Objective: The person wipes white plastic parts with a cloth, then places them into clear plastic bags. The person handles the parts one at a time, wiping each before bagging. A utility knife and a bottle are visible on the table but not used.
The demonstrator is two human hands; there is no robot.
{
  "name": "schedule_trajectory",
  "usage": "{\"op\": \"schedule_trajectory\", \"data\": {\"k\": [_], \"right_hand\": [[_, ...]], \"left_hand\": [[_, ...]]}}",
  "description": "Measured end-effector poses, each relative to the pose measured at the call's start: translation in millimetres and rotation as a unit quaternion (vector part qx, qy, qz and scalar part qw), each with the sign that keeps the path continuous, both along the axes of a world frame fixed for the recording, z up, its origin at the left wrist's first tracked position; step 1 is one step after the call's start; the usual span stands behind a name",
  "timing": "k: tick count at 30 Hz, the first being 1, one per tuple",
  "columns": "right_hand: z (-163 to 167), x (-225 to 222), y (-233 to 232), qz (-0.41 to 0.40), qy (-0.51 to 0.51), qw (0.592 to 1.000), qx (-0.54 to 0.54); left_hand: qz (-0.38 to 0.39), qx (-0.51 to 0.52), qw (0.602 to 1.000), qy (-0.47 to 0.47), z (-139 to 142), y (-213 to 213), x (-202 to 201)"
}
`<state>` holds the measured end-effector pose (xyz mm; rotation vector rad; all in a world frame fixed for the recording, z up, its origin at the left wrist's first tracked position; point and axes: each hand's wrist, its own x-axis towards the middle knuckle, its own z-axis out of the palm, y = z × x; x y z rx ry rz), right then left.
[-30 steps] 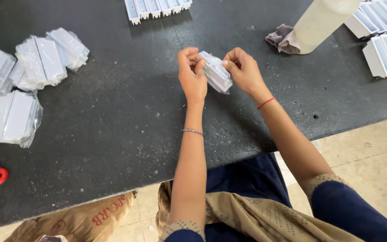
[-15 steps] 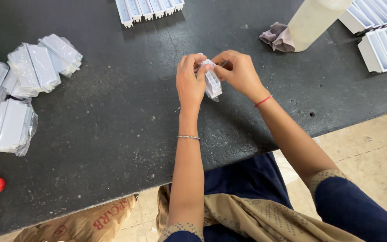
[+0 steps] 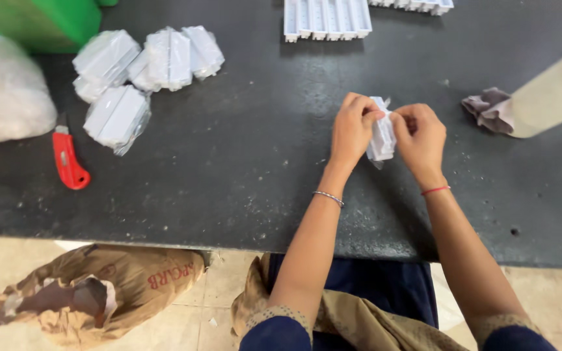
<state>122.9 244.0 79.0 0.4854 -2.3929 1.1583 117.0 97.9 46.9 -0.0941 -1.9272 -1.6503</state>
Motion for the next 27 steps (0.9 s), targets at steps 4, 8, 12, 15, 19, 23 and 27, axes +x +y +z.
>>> {"op": "schedule_trajectory", "data": {"k": [4,8,12,15,19,23,27], "right_hand": [[-25,-18,11,0.020,-0.177,0.965,-0.193],[-35,-24,15,0.067,-0.262,0.905,-0.329],[-20,-14,13,0.063,-0.187,0.956,-0.217],[1,-1,13,0.055,-0.084,0.992,-0.079],[21,5,7,0.041,-0.015,0.999,0.010],[25,4,3,0.010,0.084,0.994,0.073],[18,4,8,-0.002,0.045,0.996,0.080]], "left_hand": [[-0.017,0.030,0.999,-0.006,-10,5,-9],[-0.020,0.045,0.999,0.016,-10,5,-11],[-0.034,0.029,0.999,0.001,-1,0,-4],[-0.047,-0.009,0.999,-0.003,7,-2,4],[-0.030,-0.051,0.998,0.003,15,-1,11],[0.036,-0.149,0.988,0.017,12,1,12],[0.002,-0.123,0.991,0.042,-3,5,1]]}}
